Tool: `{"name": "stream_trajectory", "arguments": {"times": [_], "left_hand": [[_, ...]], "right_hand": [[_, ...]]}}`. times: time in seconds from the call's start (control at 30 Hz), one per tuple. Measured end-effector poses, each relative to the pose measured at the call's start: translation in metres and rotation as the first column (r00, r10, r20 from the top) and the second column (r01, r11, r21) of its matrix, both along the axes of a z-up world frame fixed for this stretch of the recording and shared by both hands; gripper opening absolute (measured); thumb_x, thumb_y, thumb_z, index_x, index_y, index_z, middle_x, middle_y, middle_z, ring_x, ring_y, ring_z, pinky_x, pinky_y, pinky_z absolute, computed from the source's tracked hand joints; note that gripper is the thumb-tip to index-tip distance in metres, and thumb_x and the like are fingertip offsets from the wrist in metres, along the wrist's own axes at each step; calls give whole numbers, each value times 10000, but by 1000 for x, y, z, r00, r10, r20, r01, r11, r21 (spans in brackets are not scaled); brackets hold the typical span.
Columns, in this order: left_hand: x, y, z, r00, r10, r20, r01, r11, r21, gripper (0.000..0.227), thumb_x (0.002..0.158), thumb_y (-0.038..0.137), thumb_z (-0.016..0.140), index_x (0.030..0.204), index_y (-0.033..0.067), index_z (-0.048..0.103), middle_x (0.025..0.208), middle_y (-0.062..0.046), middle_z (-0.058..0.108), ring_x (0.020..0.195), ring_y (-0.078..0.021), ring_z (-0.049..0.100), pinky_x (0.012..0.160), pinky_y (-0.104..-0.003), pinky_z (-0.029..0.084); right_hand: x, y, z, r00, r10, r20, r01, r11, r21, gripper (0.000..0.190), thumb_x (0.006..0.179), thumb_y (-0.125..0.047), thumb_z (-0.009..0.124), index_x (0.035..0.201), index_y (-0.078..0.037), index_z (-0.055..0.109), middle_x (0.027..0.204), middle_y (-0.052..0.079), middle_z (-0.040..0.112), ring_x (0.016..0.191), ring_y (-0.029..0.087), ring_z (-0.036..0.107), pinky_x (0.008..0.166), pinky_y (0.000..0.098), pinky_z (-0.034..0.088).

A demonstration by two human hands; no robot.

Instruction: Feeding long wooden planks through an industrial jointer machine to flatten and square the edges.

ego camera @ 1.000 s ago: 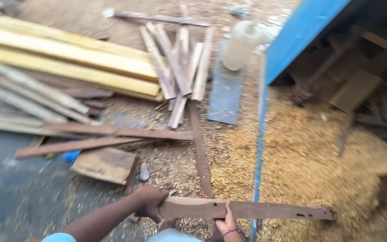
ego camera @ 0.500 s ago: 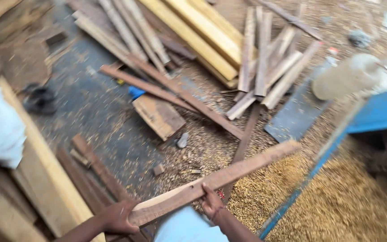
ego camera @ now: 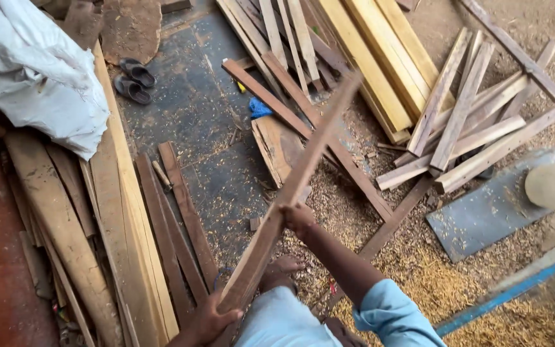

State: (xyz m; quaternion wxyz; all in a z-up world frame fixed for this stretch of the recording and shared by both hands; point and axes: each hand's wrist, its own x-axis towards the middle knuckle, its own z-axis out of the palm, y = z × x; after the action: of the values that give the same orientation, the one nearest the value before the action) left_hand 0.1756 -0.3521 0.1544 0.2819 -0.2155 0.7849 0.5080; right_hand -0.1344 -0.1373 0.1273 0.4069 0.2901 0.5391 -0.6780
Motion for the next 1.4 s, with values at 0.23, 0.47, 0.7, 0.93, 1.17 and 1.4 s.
{"name": "stream_trajectory", "arguments": {"times": [0.23, 0.47, 0.7, 0.93, 1.17, 1.4], "left_hand": [[-117, 92, 27, 941, 326, -85, -327, 945, 4, 635, 724, 512, 781, 1149, 46, 703, 1018, -144, 798, 919, -234, 766, 826, -376, 599], [-255, 142, -52, 839, 544, -6, -526, 814, 245, 735, 860, 564, 739, 1094, -129, 665, 886, -189, 682, 778, -311, 669, 664, -498, 552], [-306, 225, -81, 901, 429, 58, -431, 902, 35, 634, 793, 341, 818, 1220, -54, 566, 1013, -164, 738, 836, -252, 760, 720, -340, 632], [-353, 344, -131, 859, 392, 329, -443, 892, 93, 429, 1002, 365, 662, 1195, 9, 519, 975, -106, 664, 709, -164, 628, 610, -317, 568], [-337, 418, -140, 966, 48, 253, -158, 886, 435, 523, 959, 289, 677, 1416, 69, 548, 1067, -112, 642, 845, -160, 707, 703, -276, 648], [-253, 400, -143, 617, -787, 13, 755, 597, 271, 586, 899, 490, 674, 1375, 151, 624, 1116, -92, 747, 901, -243, 711, 827, -428, 595]], "right_hand": [[-33, 33, 15, 942, -96, -323, 14, 969, -246, 404, 977, -218, 641, 1341, -45, 618, 1288, 145, 712, 1099, 245, 724, 901, 375, 621], [108, 175, -32, 965, -180, -191, 166, 982, -87, 535, 947, -373, 619, 1369, -52, 550, 1374, 152, 639, 1135, 307, 693, 970, 462, 585], [387, 354, -246, 727, -672, 140, 677, 736, 14, 569, 971, -287, 609, 1433, 4, 448, 1300, 210, 595, 1153, 396, 651, 915, 522, 537], [553, 368, -258, 286, -917, 277, 879, 367, 306, 647, 951, -387, 650, 1481, -111, 401, 1348, 190, 559, 1288, 428, 574, 1013, 536, 515], [608, 318, -208, 5, -961, 277, 923, 111, 370, 667, 1011, -421, 563, 1554, -145, 290, 1482, 128, 459, 1434, 356, 453, 1173, 510, 429], [566, 263, -151, 78, -980, 182, 917, 142, 372, 618, 1005, -316, 597, 1515, -31, 394, 1440, 193, 529, 1320, 375, 566, 1104, 496, 475]]}}
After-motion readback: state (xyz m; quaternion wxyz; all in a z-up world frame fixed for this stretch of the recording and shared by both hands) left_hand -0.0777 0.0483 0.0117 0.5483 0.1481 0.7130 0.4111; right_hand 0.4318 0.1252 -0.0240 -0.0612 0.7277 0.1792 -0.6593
